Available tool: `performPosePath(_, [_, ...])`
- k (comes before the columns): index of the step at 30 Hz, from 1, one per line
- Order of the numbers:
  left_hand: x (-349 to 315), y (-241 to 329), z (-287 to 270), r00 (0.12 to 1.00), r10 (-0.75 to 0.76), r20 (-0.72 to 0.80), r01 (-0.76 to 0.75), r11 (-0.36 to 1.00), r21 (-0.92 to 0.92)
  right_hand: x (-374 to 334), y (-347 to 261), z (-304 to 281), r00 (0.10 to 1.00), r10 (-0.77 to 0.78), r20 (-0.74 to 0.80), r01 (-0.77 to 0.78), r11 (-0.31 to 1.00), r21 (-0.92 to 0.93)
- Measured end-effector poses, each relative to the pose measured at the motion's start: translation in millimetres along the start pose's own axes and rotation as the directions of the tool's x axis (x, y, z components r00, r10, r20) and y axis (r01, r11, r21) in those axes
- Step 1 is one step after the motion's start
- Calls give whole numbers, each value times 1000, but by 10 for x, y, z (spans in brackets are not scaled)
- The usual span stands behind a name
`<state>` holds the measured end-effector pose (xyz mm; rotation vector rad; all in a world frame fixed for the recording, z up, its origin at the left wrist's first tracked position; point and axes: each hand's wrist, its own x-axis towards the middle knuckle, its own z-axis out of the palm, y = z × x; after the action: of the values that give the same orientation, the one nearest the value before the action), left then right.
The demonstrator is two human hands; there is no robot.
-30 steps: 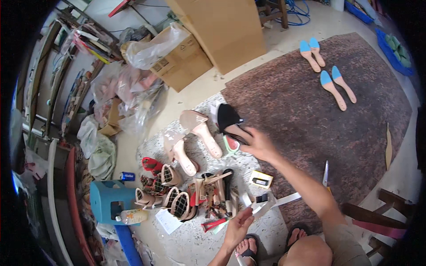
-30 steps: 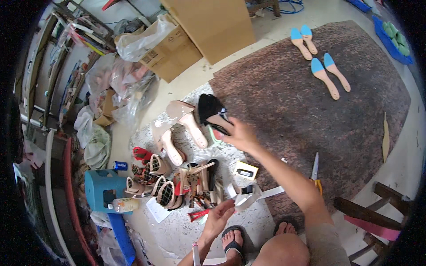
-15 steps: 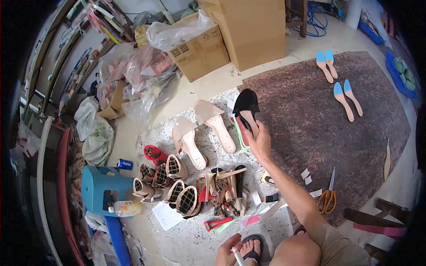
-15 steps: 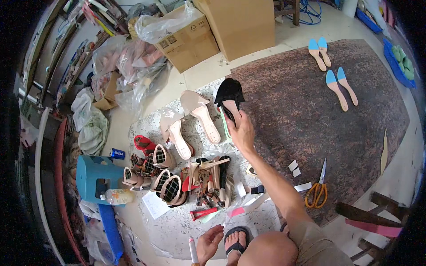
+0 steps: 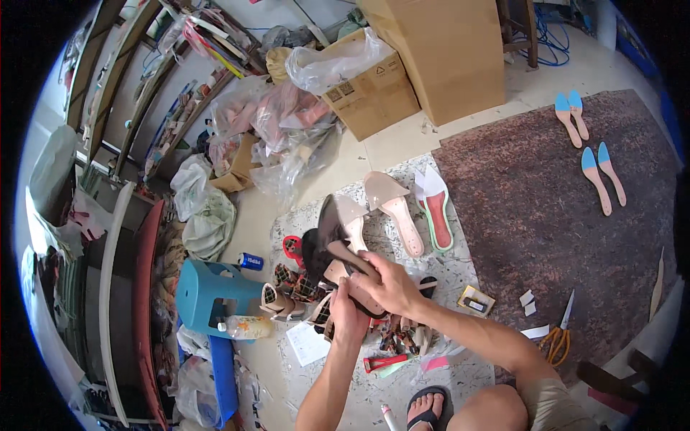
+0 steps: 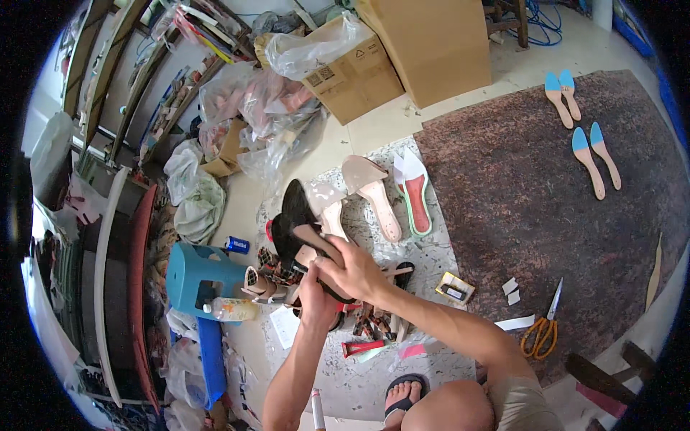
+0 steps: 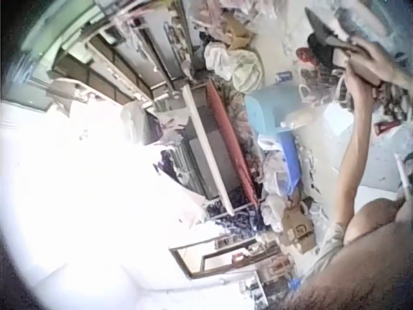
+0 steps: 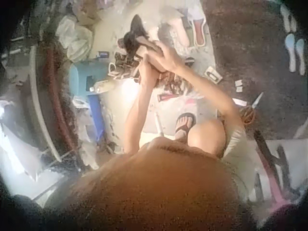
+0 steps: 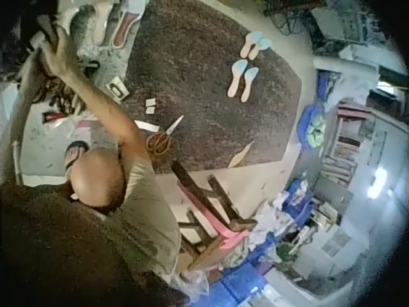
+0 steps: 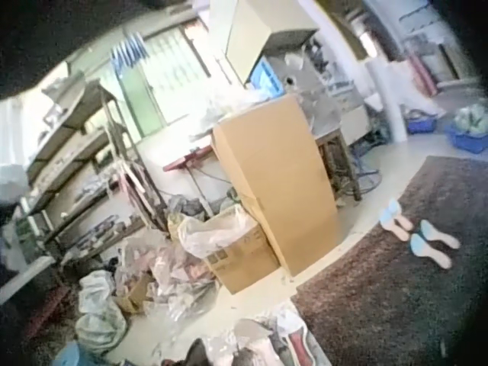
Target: The person assembles slipper sandals by attaching black straps to light blue and beige soles. They use scissors to trim the straps and a hammer to secure them, working on one slipper at a time. The person also wipes the soles with a cloth during the process.
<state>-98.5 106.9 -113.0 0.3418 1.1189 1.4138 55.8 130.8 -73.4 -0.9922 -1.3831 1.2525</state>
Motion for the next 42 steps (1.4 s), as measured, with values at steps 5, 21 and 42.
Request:
performPosePath(5, [592,-66,104,987,60,-149,-7,945,328,444,877,-367,891,-155,-426,-59,892,-448])
performPosePath(21, [2236,-456,-505,898,428,105,-223,235,946,-30,1096,-734,900,-88,-426,-109,903,-417])
performPosePath(42, [-1180,-1088,2419,520,16,854,-468,842,270,-5204,-3084,-2424,378,-388,-840,-926,-143,-350])
